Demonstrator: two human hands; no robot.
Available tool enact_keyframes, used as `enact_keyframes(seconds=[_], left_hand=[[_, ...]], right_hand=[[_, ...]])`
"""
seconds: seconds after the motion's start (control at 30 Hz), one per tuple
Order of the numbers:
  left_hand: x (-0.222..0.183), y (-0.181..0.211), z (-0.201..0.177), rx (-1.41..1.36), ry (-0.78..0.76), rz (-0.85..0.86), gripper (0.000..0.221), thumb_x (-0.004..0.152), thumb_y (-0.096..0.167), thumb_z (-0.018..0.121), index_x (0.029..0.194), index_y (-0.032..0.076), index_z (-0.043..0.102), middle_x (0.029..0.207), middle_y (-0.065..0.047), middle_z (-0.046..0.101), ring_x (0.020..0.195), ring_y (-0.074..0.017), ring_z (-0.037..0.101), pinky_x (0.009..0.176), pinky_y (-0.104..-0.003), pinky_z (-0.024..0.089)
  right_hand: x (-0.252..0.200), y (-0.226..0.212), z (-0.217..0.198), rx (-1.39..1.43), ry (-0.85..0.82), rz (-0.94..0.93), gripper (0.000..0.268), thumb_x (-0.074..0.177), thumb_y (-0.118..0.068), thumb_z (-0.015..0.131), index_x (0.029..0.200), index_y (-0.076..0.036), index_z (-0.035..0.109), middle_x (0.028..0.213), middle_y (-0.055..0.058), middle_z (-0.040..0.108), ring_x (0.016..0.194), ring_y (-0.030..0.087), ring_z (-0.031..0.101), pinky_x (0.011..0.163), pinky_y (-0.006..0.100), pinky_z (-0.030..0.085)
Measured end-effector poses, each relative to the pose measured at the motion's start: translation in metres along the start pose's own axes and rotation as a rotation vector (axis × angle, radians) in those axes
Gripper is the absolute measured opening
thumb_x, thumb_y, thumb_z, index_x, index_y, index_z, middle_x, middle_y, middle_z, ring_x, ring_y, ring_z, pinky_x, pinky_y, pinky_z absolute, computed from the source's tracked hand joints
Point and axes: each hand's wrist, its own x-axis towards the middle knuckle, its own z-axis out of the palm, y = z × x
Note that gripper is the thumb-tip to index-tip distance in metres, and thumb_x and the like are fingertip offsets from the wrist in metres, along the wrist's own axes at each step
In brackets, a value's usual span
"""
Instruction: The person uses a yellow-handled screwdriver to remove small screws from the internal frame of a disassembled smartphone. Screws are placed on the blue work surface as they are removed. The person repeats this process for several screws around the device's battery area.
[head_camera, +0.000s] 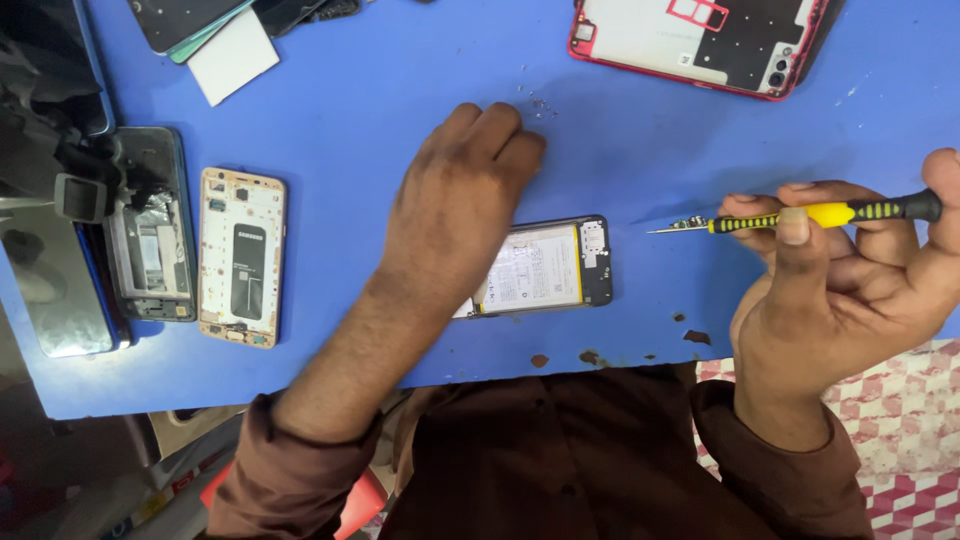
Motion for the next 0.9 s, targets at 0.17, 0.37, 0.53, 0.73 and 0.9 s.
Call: enact_keyframes(seconds=[0.17, 0.37, 0.53, 0.73, 0.9], left_hand=[[0.005, -0.016, -0.013, 0.111, -0.031, 0.243, 0.023, 0.087, 0.006, 0.07, 0.11, 0.007, 0.072, 0.105, -0.005, 0.059, 0.098, -0.0208, 0.06, 0.088, -0.035, 0.056], [0.018, -0.032, -0.016, 0.109, -0.044, 0.445, 0.015, 0.086, 0.01, 0.072, 0.1, 0.008, 0.069, 0.11, -0.005, 0.059, 0.101, -0.0206, 0.06, 0.088, -0.034, 0.056], [0.02, -0.039, -0.011, 0.175, -0.01, 0.483, 0.012, 0.091, 0.008, 0.072, 0.102, 0.006, 0.067, 0.115, -0.005, 0.057, 0.108, -0.019, 0.06, 0.098, -0.033, 0.056], [0.013, -0.033, -0.006, 0.16, 0.006, 0.384, 0.009, 0.102, 0.01, 0.072, 0.101, 0.004, 0.065, 0.112, -0.006, 0.057, 0.108, -0.021, 0.06, 0.098, -0.035, 0.055], [0.01, -0.035, -0.015, -0.106, -0.046, 0.22, 0.012, 0.096, 0.008, 0.075, 0.102, 0.005, 0.065, 0.106, -0.007, 0.058, 0.103, -0.0258, 0.062, 0.089, -0.039, 0.055]], right_hand=[[0.0, 0.004, -0.006, -0.013, -0.03, -0.023, 0.059, 0.118, 0.007, 0.06, 0.164, -0.002, 0.024, 0.116, 0.025, 0.067, 0.092, 0.036, 0.076, 0.083, 0.037, 0.069], [0.001, 0.008, -0.008, -0.022, -0.026, -0.037, 0.06, 0.121, 0.007, 0.062, 0.165, 0.0, 0.022, 0.116, 0.026, 0.068, 0.088, 0.037, 0.077, 0.08, 0.039, 0.07], [0.0, 0.009, -0.008, -0.025, -0.019, -0.031, 0.061, 0.121, 0.007, 0.062, 0.166, 0.001, 0.021, 0.115, 0.026, 0.067, 0.087, 0.037, 0.076, 0.08, 0.039, 0.07], [0.003, 0.01, -0.006, -0.042, -0.006, -0.038, 0.059, 0.121, 0.007, 0.064, 0.162, 0.007, 0.022, 0.112, 0.026, 0.066, 0.09, 0.038, 0.078, 0.084, 0.043, 0.07], [0.004, 0.003, 0.002, -0.028, 0.022, -0.022, 0.049, 0.119, 0.008, 0.062, 0.152, 0.01, 0.025, 0.113, 0.026, 0.065, 0.092, 0.038, 0.078, 0.083, 0.042, 0.068]])
